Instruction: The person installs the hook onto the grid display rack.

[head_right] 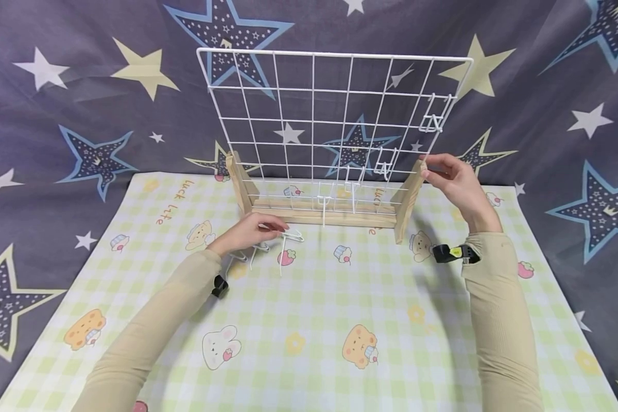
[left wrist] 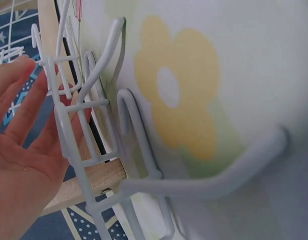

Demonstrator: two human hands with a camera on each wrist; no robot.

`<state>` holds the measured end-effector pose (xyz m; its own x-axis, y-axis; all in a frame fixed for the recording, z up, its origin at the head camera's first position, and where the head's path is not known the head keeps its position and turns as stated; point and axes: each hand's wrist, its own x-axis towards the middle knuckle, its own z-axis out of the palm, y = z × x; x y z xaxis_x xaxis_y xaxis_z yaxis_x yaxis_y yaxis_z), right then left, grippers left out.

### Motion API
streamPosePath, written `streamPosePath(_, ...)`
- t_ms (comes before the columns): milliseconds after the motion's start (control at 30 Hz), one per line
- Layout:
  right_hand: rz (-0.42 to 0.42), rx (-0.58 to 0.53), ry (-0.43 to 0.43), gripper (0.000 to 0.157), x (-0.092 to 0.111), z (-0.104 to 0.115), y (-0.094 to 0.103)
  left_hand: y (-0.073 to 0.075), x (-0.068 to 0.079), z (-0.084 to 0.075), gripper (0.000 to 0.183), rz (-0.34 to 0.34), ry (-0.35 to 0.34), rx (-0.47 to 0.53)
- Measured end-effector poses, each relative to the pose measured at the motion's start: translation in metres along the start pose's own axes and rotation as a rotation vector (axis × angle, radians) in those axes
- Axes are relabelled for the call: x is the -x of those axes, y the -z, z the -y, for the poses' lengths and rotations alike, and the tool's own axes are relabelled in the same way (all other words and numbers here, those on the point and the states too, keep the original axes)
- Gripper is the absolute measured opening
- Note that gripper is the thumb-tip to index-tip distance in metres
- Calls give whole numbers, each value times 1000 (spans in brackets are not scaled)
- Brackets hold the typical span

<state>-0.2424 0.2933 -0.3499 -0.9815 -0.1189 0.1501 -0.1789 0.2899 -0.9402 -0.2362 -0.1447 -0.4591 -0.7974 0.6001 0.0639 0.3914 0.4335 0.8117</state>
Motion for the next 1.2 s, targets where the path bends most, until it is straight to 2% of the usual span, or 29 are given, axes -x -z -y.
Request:
streamPosePath(300, 0, 42, -5, 22, -2, 1, 1, 1, -2, -1, 21, 10, -14, -55)
streamPosePath(400, -7, 37, -8, 19, -2, 1, 2, 1, -3, -3, 20, 22, 0, -67)
streamPosePath(600, -6, 5, -21, 17, -2, 3, 2, -1, -6, -5, 16, 37, 96, -79)
streamPosePath(833, 3, -35, -26, 16, -2, 3, 1, -2, -6, -5, 17, 75, 186, -21)
streamPosePath(1033, 4, -42, -28, 16, -2, 2, 2, -3, -6, -2, 17, 96, 194, 44)
streamPosePath(1200, 9, -47, -31, 16, -1, 1, 2, -3, -6, 0, 15, 82, 213, 89)
